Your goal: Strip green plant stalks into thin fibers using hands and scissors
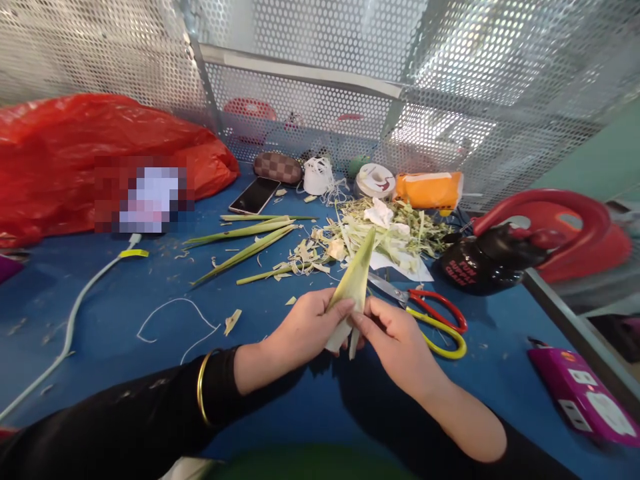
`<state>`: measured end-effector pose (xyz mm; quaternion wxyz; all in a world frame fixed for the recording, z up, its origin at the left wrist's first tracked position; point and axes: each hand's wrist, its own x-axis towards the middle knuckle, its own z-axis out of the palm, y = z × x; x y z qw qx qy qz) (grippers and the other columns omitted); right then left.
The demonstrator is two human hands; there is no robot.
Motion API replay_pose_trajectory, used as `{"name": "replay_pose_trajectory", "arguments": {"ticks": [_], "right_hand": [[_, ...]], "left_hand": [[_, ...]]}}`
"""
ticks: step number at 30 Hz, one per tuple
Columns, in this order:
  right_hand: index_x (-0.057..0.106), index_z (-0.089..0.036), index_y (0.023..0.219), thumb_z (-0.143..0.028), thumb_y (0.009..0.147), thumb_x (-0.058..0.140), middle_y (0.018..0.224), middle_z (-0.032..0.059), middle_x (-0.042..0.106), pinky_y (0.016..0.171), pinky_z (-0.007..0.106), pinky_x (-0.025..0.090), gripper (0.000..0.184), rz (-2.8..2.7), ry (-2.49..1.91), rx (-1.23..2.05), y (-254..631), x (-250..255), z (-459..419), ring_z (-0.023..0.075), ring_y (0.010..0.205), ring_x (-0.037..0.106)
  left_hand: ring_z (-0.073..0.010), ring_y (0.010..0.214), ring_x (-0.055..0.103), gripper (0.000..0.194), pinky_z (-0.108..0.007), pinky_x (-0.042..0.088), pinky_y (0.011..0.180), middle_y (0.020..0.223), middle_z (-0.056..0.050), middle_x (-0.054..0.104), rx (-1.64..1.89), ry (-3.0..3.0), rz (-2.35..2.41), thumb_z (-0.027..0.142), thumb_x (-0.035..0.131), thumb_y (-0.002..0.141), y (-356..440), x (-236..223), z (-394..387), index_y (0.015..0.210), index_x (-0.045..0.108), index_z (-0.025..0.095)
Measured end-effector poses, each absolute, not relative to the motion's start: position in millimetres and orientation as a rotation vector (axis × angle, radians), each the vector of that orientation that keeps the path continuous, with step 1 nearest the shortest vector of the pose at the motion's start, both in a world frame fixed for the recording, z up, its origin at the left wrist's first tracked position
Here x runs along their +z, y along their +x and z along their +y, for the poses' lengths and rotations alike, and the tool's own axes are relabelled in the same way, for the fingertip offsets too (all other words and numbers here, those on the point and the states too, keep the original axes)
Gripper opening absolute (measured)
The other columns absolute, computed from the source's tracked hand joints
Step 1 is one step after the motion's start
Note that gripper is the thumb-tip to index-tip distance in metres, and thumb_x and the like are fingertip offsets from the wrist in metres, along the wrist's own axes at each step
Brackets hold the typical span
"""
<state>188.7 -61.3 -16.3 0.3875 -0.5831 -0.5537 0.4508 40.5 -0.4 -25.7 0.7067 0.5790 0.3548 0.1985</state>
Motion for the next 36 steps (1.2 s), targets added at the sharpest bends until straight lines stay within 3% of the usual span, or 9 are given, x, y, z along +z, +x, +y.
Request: {"name": "replay_pose_trajectory", "arguments": {"ticks": [6,11,21,36], "right_hand": [[0.063,-0.016,0.081,-0.036,0.087,0.058,0.067,0.003,0.066,0.056,0.025,0.048,0.021,-1.124,-1.223,1.54,191,-14,-59,0.0145,0.06,0.059],[0.064,-0.015,0.077,-0.038,0.081,0.066,0.064,0.0021,0.063,0.053,0.025,0.048,0.023,-0.978,-1.213,1.657,194,-12,-59,0.0125,0.055,0.056],[0.054,-0.019,0.066,-0.038,0.089,0.054,0.061,-0.0001,0.059,0.06,0.027,0.047,0.03,-1.333,-1.52,1.052,194,-11,-58,0.0149,0.06,0.058],[0.053,-0.02,0.075,-0.036,0.092,0.049,0.071,0.0015,0.059,0.063,0.03,0.055,0.023,-1.464,-1.556,1.05,202,-13,-60,0.0169,0.066,0.061]], "left_hand": [[-0.0059,0.035,0.04,0.024,-0.016,0.037,0.036,0.044,0.008,0.046,0.432,1.196,0.736,0.04,0.049,0.087,42,-18,0,0.075,0.047,0.019],[-0.0059,0.033,0.037,0.026,-0.017,0.036,0.036,0.043,0.009,0.043,0.407,1.165,0.69,0.041,0.05,0.087,39,-15,0,0.074,0.046,0.02],[-0.0056,0.04,0.042,0.027,-0.015,0.035,0.04,0.048,0.007,0.047,0.429,1.494,0.794,0.037,0.047,0.09,35,-9,-2,0.075,0.059,0.017],[-0.0054,0.031,0.033,0.029,-0.017,0.033,0.035,0.04,0.009,0.04,0.355,1.14,0.723,0.043,0.056,0.083,37,-13,1,0.071,0.051,0.018]]}}
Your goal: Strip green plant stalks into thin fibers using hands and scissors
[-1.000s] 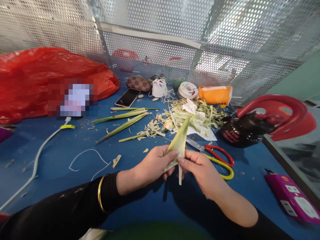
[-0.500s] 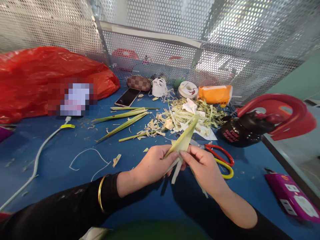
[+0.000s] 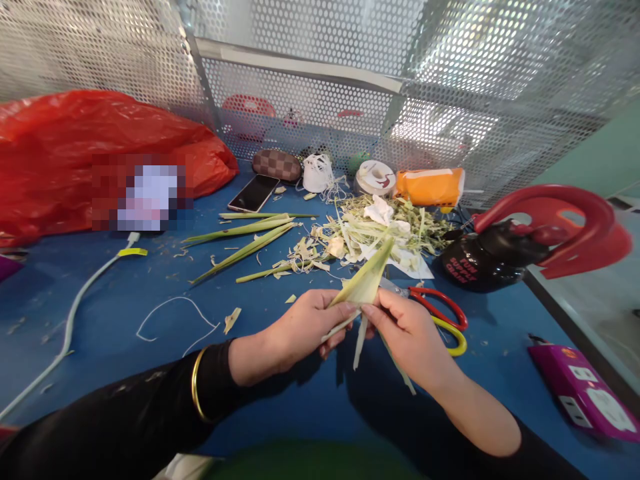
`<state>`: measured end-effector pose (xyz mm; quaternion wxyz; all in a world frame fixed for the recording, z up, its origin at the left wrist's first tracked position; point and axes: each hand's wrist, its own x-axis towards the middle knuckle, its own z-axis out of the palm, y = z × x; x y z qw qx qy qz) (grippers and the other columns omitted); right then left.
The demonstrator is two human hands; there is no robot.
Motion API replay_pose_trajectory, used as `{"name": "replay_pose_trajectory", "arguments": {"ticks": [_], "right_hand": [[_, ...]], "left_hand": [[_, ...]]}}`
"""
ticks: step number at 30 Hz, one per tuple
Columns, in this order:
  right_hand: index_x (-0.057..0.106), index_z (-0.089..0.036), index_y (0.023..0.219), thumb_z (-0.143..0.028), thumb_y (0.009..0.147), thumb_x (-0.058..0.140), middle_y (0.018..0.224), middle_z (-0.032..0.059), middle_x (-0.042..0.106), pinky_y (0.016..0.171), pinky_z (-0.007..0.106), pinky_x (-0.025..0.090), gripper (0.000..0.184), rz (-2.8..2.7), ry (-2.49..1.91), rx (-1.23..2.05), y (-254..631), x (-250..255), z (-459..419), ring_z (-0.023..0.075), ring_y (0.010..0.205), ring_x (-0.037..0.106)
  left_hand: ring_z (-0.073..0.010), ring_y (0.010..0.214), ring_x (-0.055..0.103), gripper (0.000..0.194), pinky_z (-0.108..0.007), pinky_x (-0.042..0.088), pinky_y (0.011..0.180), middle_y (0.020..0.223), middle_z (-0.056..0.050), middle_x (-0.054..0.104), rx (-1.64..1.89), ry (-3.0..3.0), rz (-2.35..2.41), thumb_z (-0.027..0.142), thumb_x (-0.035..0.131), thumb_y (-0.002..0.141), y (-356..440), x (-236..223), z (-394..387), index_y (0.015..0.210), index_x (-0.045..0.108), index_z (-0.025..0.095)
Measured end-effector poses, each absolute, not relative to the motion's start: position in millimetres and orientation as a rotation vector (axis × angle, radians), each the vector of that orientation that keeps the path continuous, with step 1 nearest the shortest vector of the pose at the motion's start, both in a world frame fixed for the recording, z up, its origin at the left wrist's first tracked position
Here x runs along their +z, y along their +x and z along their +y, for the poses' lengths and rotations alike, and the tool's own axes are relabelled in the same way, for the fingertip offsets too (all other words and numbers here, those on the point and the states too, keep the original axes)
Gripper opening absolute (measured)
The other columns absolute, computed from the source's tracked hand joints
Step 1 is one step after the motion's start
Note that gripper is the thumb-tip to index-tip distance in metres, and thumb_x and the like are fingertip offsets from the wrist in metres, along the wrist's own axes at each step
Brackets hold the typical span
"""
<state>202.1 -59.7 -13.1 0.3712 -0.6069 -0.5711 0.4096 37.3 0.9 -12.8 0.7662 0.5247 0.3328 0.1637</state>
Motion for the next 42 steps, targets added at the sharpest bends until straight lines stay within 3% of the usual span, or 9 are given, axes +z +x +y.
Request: {"name": "replay_pose_trajectory", "arguments": {"ticks": [15,21,25,29,36,39,42], "right_hand": [[0.051,-0.021,0.069,-0.027,0.093,0.047,0.065,-0.0011,0.056,0.061,0.026,0.042,0.025,-1.711,-1.544,0.877,209,-3,-56,0.0146,0.063,0.053],[0.054,-0.021,0.07,-0.035,0.089,0.052,0.065,0.0004,0.06,0.059,0.027,0.045,0.023,-1.502,-1.55,0.881,204,-2,-58,0.0161,0.062,0.057],[0.05,-0.022,0.062,-0.034,0.087,0.052,0.059,0.0005,0.06,0.058,0.028,0.046,0.028,-1.413,-1.606,0.853,200,-6,-59,0.0164,0.059,0.058],[0.051,-0.021,0.066,-0.035,0.089,0.052,0.06,-0.001,0.058,0.057,0.026,0.046,0.027,-1.459,-1.573,0.997,193,-13,-61,0.0148,0.058,0.056],[0.058,-0.018,0.072,-0.038,0.087,0.056,0.065,0.0004,0.06,0.057,0.027,0.047,0.026,-1.23,-1.298,1.442,193,-14,-61,0.0128,0.057,0.053],[0.059,-0.017,0.071,-0.037,0.085,0.06,0.063,0.0003,0.058,0.054,0.026,0.046,0.024,-1.159,-1.254,1.505,193,-13,-60,0.0123,0.055,0.052],[0.057,-0.018,0.067,-0.039,0.084,0.06,0.062,0.0002,0.057,0.055,0.027,0.047,0.027,-1.196,-1.291,1.45,192,-11,-60,0.0131,0.056,0.054]], "left_hand": [[-0.0047,0.031,0.031,0.027,-0.017,0.031,0.036,0.04,0.009,0.039,0.349,1.008,0.656,0.037,0.055,0.086,36,-9,2,0.067,0.048,0.018],[-0.0062,0.034,0.038,0.026,-0.017,0.03,0.038,0.041,0.008,0.045,0.38,1.333,0.747,0.04,0.052,0.087,35,-9,1,0.076,0.057,0.017],[-0.0093,0.043,0.05,0.029,-0.019,0.04,0.044,0.054,0.003,0.057,0.353,1.404,0.805,0.044,0.051,0.086,35,-11,-1,0.082,0.06,0.017],[-0.0122,0.055,0.057,0.024,-0.021,0.044,0.051,0.065,0.001,0.063,0.436,1.486,0.876,0.041,0.051,0.087,36,-14,-1,0.08,0.055,0.018],[-0.0081,0.04,0.046,0.021,-0.019,0.038,0.042,0.053,0.005,0.055,0.406,1.327,0.762,0.037,0.044,0.091,39,-14,-3,0.078,0.046,0.02],[-0.0068,0.036,0.042,0.023,-0.018,0.036,0.04,0.047,0.008,0.047,0.407,1.271,0.744,0.037,0.046,0.09,39,-13,-2,0.075,0.045,0.02],[-0.007,0.039,0.044,0.022,-0.018,0.038,0.041,0.05,0.007,0.05,0.417,1.289,0.75,0.035,0.047,0.09,39,-11,-3,0.073,0.046,0.02]]}}
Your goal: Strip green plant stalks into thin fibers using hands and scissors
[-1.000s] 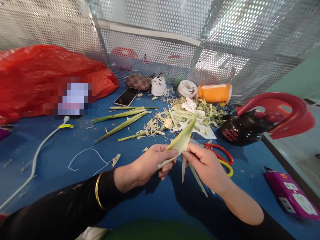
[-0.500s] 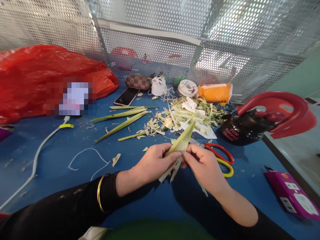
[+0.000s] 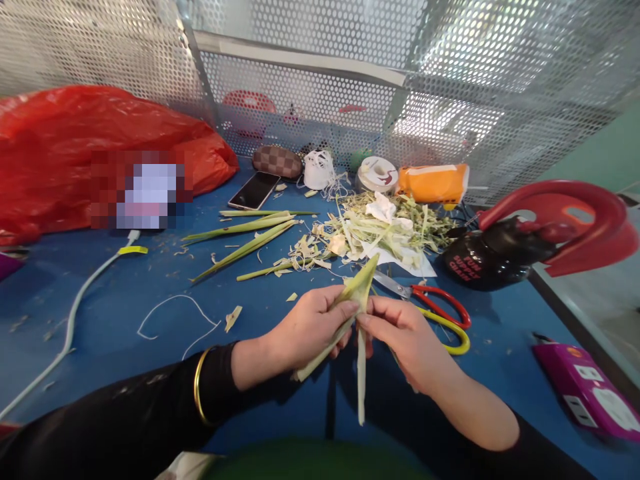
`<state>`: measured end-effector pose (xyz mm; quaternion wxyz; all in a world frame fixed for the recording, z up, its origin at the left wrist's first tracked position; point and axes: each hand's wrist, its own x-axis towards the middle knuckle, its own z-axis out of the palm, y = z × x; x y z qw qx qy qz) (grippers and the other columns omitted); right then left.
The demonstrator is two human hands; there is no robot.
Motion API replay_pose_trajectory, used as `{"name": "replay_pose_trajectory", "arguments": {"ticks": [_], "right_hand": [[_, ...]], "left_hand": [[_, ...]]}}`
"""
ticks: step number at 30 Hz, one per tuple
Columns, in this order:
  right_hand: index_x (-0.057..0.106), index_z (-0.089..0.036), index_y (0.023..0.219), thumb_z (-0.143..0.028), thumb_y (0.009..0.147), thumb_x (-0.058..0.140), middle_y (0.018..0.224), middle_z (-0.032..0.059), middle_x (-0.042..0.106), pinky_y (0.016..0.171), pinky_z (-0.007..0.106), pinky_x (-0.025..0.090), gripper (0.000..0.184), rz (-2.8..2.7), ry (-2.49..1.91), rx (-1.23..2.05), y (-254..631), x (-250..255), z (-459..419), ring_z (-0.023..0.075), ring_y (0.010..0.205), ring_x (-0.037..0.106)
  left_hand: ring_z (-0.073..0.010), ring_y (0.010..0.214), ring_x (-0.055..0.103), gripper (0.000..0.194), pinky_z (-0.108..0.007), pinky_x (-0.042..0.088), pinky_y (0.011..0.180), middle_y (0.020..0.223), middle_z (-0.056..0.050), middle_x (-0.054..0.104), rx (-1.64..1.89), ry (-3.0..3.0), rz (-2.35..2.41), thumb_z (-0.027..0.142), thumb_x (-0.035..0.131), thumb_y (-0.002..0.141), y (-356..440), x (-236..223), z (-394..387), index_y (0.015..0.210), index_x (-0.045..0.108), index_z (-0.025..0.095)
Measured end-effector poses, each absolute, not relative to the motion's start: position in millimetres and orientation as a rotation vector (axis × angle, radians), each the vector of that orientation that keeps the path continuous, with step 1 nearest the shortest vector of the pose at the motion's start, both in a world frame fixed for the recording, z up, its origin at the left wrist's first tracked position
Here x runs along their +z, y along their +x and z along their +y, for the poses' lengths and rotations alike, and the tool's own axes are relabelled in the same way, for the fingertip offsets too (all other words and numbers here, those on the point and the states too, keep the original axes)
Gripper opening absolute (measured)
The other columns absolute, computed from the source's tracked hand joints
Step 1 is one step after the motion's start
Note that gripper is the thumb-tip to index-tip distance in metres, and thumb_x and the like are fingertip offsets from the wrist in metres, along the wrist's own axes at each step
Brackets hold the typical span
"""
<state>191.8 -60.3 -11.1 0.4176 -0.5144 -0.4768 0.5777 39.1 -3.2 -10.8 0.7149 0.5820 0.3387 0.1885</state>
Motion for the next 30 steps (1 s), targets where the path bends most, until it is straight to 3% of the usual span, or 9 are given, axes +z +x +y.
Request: {"name": "replay_pose_trajectory", "arguments": {"ticks": [6,18,25,30], "right_hand": [[0.058,-0.018,0.069,-0.04,0.087,0.057,0.062,0.0002,0.059,0.057,0.027,0.048,0.028,-1.293,-1.435,1.175,191,-9,-60,0.0147,0.059,0.057],[0.065,-0.015,0.071,-0.032,0.078,0.069,0.056,0.0004,0.059,0.048,0.022,0.043,0.02,-0.829,-1.204,1.649,198,-11,-60,0.0095,0.049,0.053],[0.064,-0.015,0.061,-0.03,0.071,0.073,0.049,-0.003,0.057,0.056,0.028,0.053,0.021,-0.688,-1.121,1.783,204,-8,-58,0.0071,0.037,0.05],[0.062,-0.016,0.062,-0.032,0.076,0.069,0.052,-0.0036,0.056,0.054,0.026,0.05,0.023,-0.841,-1.169,1.68,203,-8,-58,0.0075,0.041,0.05]], "left_hand": [[-0.0057,0.043,0.043,0.02,-0.016,0.035,0.042,0.052,0.007,0.051,0.451,1.424,0.763,0.027,0.046,0.09,38,-2,-7,0.073,0.053,0.018],[-0.0071,0.042,0.043,0.024,-0.019,0.039,0.043,0.054,0.005,0.052,0.395,1.199,0.601,0.04,0.05,0.089,38,-14,-5,0.082,0.053,0.017],[-0.0064,0.039,0.042,0.023,-0.018,0.037,0.041,0.052,0.004,0.052,0.406,1.123,0.538,0.038,0.052,0.088,38,-11,-4,0.08,0.051,0.016],[-0.0078,0.04,0.042,0.024,-0.02,0.036,0.043,0.049,0.006,0.049,0.4,1.207,0.62,0.039,0.05,0.089,36,-10,-5,0.08,0.053,0.017]]}}
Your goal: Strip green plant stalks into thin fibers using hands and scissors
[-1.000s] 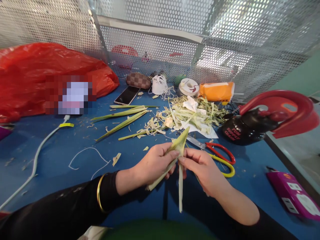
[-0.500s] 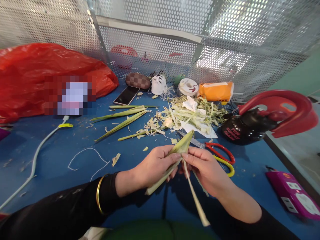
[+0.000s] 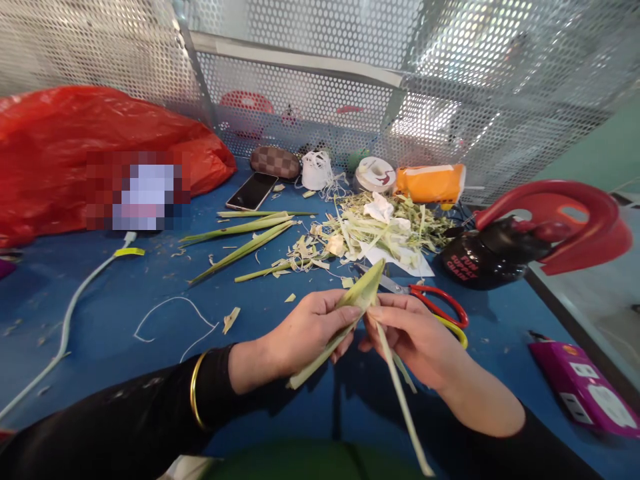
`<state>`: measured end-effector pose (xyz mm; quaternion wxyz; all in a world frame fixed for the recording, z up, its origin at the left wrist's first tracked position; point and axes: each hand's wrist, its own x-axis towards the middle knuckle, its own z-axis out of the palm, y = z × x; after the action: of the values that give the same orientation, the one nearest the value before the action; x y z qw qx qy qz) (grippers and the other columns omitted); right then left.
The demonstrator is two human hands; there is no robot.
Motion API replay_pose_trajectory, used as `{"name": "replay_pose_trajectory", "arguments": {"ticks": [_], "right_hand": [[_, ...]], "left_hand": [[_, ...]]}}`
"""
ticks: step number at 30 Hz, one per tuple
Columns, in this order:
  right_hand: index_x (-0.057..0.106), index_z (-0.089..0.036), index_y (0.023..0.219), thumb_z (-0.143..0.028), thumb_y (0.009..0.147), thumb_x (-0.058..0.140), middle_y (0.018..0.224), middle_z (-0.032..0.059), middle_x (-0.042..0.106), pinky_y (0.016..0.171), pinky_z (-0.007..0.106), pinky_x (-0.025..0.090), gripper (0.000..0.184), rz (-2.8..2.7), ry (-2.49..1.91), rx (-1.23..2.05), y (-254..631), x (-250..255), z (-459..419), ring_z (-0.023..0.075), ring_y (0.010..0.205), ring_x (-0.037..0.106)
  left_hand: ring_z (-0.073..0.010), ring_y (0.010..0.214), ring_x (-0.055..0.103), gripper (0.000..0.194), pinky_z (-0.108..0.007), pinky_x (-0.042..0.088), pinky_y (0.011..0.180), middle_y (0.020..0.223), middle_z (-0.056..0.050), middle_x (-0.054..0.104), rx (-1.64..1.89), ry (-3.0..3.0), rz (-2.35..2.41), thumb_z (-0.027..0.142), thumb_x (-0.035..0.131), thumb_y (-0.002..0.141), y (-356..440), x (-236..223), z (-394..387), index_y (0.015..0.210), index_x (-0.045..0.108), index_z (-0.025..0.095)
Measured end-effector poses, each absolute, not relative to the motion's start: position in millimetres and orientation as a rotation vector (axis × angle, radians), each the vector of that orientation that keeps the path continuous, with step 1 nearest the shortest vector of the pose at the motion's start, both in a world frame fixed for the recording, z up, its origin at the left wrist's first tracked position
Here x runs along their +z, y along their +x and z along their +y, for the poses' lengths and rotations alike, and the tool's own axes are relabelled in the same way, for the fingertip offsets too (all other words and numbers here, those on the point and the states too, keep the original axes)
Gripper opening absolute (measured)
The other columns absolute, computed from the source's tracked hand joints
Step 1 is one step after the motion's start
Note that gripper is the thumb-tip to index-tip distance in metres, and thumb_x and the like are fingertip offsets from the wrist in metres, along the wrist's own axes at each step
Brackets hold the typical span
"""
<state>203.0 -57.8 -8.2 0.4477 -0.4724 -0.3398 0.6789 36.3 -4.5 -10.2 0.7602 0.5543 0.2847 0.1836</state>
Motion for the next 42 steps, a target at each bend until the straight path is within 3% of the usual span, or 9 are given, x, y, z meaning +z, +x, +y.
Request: {"name": "replay_pose_trajectory", "arguments": {"ticks": [4,8,12,18,23,27,33,39,42], "right_hand": [[0.058,-0.018,0.063,-0.034,0.082,0.065,0.059,-0.0014,0.059,0.057,0.025,0.046,0.026,-1.113,-1.3,1.26,203,-11,-58,0.0124,0.057,0.056],[0.054,-0.019,0.062,-0.031,0.086,0.058,0.057,-0.002,0.058,0.06,0.026,0.044,0.028,-1.231,-1.437,1.066,202,-12,-58,0.0125,0.057,0.055],[0.053,-0.019,0.061,-0.032,0.085,0.058,0.057,-0.0023,0.055,0.056,0.025,0.045,0.027,-1.296,-1.469,1.136,196,-9,-60,0.0124,0.055,0.055],[0.059,-0.016,0.068,-0.034,0.084,0.063,0.059,-0.0025,0.054,0.052,0.024,0.046,0.024,-1.104,-1.269,1.457,194,-15,-62,0.0106,0.053,0.053],[0.062,-0.014,0.072,-0.03,0.08,0.067,0.059,-0.0018,0.057,0.047,0.021,0.043,0.019,-0.901,-1.178,1.676,198,-16,-60,0.0082,0.049,0.052],[0.061,-0.015,0.069,-0.034,0.081,0.068,0.058,-0.0024,0.057,0.05,0.022,0.045,0.023,-0.978,-1.248,1.524,197,-15,-59,0.0089,0.051,0.053],[0.058,-0.017,0.063,-0.035,0.081,0.067,0.056,-0.003,0.057,0.053,0.024,0.045,0.027,-1.112,-1.389,1.306,198,-15,-59,0.01,0.051,0.055],[0.061,-0.015,0.066,-0.034,0.076,0.07,0.058,-0.002,0.056,0.047,0.021,0.043,0.023,-0.957,-1.264,1.554,200,-12,-58,0.0089,0.05,0.052],[0.064,-0.015,0.069,-0.033,0.074,0.071,0.056,-0.0023,0.056,0.049,0.022,0.045,0.02,-0.83,-1.225,1.696,202,-9,-59,0.0083,0.046,0.051]], "left_hand": [[-0.0081,0.043,0.042,0.025,-0.02,0.035,0.045,0.051,0.006,0.047,0.362,1.356,0.694,0.037,0.045,0.091,36,-5,-6,0.084,0.058,0.016],[-0.0092,0.049,0.045,0.024,-0.02,0.036,0.048,0.057,0.004,0.051,0.356,1.485,0.788,0.036,0.047,0.09,36,-3,-7,0.086,0.061,0.016],[-0.01,0.057,0.047,0.023,-0.02,0.034,0.051,0.062,0.004,0.055,0.484,1.621,0.887,0.037,0.055,0.085,36,-8,-5,0.073,0.055,0.017],[-0.012,0.061,0.057,0.023,-0.022,0.043,0.061,0.067,0.001,0.065,0.502,1.468,0.756,0.03,0.042,0.093,38,-9,-6,0.075,0.052,0.019],[-0.0084,0.045,0.052,0.021,-0.021,0.041,0.051,0.066,-0.002,0.068,0.404,1.21,0.594,0.031,0.04,0.094,40,-5,-7,0.081,0.049,0.019],[-0.0071,0.043,0.047,0.021,-0.02,0.04,0.049,0.062,0.0,0.064,0.45,1.183,0.666,0.033,0.046,0.092,41,-6,-6,0.079,0.051,0.017],[-0.011,0.062,0.054,0.022,-0.022,0.041,0.059,0.073,-0.002,0.065,0.421,1.21,0.681,0.036,0.062,0.083,38,-10,-3,0.08,0.06,0.014],[-0.014,0.069,0.059,0.018,-0.025,0.043,0.068,0.074,-0.003,0.067,0.379,1.107,0.483,0.032,0.06,0.083,38,-9,-2,0.078,0.061,0.015],[-0.0101,0.058,0.056,0.012,-0.022,0.041,0.06,0.064,0.0,0.063,0.39,0.978,0.468,0.026,0.063,0.081,38,-7,-2,0.076,0.06,0.015]]}}
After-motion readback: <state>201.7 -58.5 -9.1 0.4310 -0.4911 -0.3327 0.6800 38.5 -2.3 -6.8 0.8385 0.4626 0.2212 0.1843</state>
